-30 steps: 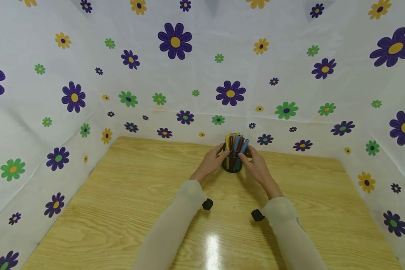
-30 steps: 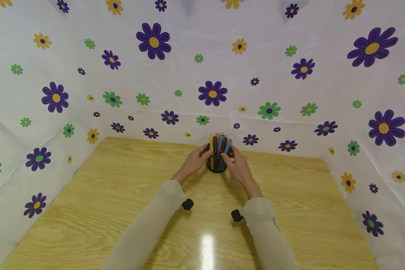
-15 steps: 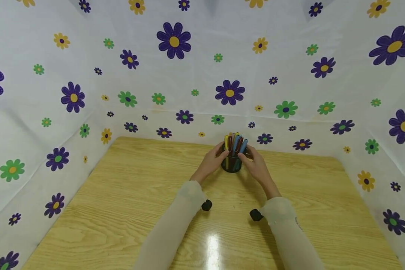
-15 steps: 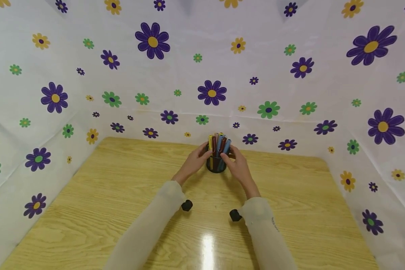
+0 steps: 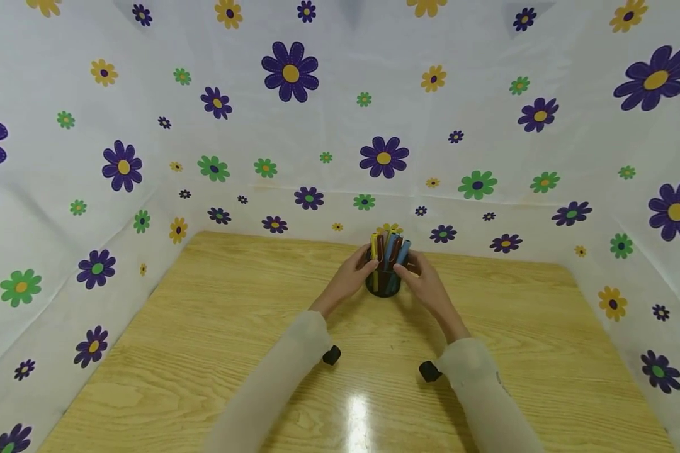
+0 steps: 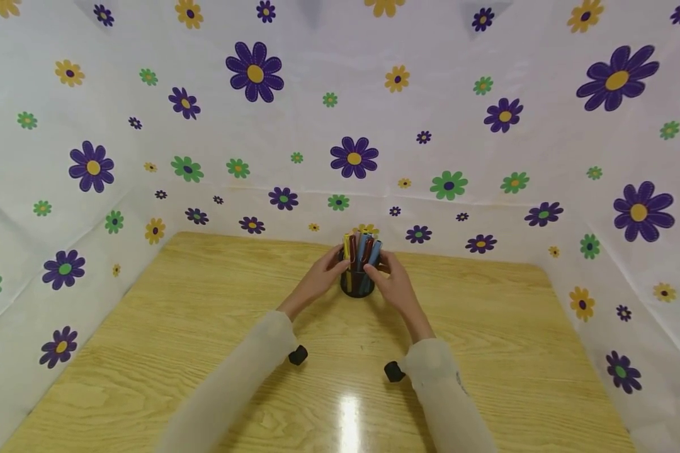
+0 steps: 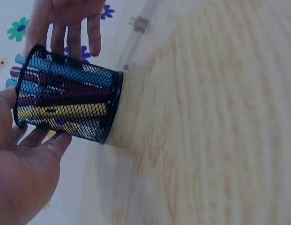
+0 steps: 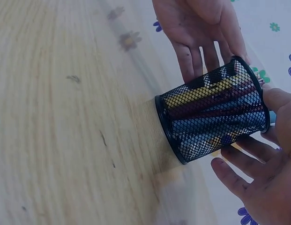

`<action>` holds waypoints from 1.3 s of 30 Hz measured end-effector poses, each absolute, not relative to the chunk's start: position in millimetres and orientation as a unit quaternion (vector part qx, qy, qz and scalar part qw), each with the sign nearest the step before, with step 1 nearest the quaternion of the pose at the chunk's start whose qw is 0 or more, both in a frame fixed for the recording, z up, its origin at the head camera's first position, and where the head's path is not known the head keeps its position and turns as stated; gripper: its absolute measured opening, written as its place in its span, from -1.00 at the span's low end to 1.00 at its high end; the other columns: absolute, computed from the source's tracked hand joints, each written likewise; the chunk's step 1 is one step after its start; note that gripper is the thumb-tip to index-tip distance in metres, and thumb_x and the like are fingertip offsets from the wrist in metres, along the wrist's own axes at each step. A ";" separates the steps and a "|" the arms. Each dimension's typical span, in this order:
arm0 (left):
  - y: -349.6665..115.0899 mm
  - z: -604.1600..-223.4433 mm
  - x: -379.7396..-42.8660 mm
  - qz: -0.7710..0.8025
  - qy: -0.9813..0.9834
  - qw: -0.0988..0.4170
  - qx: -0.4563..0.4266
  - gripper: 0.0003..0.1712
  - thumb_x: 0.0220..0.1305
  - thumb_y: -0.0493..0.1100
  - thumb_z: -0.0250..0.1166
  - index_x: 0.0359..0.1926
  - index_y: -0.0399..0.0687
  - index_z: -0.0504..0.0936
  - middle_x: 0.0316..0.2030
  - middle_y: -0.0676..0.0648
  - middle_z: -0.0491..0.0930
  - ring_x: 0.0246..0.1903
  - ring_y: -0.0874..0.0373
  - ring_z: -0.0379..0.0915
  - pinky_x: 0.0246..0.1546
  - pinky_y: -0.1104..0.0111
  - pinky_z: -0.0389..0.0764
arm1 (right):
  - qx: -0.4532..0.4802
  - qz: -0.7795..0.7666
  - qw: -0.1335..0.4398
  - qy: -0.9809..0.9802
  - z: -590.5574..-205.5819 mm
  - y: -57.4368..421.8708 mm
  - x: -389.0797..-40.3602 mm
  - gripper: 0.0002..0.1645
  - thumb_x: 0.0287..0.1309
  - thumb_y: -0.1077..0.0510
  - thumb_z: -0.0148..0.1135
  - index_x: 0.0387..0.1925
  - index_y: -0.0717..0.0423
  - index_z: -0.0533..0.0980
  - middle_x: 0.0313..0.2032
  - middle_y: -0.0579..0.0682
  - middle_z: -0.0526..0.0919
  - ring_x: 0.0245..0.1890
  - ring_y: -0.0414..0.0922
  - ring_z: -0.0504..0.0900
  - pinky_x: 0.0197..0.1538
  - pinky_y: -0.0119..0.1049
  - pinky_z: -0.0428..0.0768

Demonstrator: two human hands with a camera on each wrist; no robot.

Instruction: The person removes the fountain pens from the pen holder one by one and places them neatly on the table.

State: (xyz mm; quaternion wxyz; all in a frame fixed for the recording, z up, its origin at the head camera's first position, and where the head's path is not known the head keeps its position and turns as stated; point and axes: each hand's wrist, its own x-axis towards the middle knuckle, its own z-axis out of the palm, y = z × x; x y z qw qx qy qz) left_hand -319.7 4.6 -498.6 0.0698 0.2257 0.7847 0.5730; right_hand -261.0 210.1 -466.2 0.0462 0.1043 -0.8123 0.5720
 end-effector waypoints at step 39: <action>-49.6 -490.0 -258.5 0.614 0.748 0.160 0.195 -0.21 0.61 0.04 0.13 0.63 -0.04 -0.01 0.51 -0.26 0.20 0.50 -0.12 0.14 0.42 -0.04 0.32 | 0.117 0.577 -0.035 -0.808 -476.9 179.7 -221.1 -0.33 0.55 0.05 0.15 0.47 0.25 0.16 0.39 0.41 0.37 0.38 0.32 0.39 -0.03 0.09 0.68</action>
